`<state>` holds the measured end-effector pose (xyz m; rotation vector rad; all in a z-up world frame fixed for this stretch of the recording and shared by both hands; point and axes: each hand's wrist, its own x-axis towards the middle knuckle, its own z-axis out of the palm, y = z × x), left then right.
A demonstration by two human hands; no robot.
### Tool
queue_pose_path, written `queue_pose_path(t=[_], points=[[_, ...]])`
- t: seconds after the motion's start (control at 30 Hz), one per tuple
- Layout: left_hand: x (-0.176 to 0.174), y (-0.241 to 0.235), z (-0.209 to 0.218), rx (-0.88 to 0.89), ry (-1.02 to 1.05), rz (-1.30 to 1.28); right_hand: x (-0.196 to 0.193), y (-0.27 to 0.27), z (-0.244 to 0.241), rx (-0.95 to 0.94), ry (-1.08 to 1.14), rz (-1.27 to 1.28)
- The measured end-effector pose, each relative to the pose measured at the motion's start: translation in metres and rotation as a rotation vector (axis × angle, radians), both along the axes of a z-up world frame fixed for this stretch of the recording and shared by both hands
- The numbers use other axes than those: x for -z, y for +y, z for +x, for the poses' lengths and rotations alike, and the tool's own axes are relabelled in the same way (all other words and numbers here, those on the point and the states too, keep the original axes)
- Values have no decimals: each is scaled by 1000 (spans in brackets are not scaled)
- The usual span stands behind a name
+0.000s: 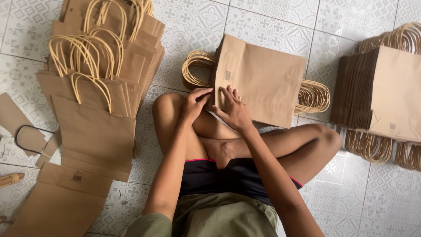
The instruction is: The person sits on the floor and assembles brown paper shopping bags by folding the flat sheets into shape and inserting twisted paper handles through the pre-cut slots. They repeatedly pick up a flat bag, fold it, insert the handles, and place the finished bag into a stack.
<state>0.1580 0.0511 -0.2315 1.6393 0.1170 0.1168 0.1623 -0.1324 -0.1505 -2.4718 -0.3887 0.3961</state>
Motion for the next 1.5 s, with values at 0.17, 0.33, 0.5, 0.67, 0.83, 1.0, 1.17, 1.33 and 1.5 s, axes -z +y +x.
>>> queue_pose_path(t=[0.17,0.33,0.5,0.67,0.83,1.0,1.17,1.33,1.5], points=[[0,-2,-4,48,39,-113,-10,-18,-1,29,129,127],[22,-2,-4,77,69,-237,-25,-18,-3,24,174,162],[15,-1,-7,130,78,-296,-19,-16,-5,22,170,123],[19,0,-5,141,87,-292,-19,-14,-3,19,165,109],[18,-2,-6,122,99,-252,-20,-13,-5,16,163,103],[16,-1,-5,143,114,-190,-14,-12,-7,25,125,84],[-4,-4,-17,145,148,-206,4,-7,-18,-52,23,32],[12,0,-14,141,177,-179,22,-7,-15,-100,-108,-79],[11,1,-5,132,159,-204,5,-14,-8,-62,-47,40]])
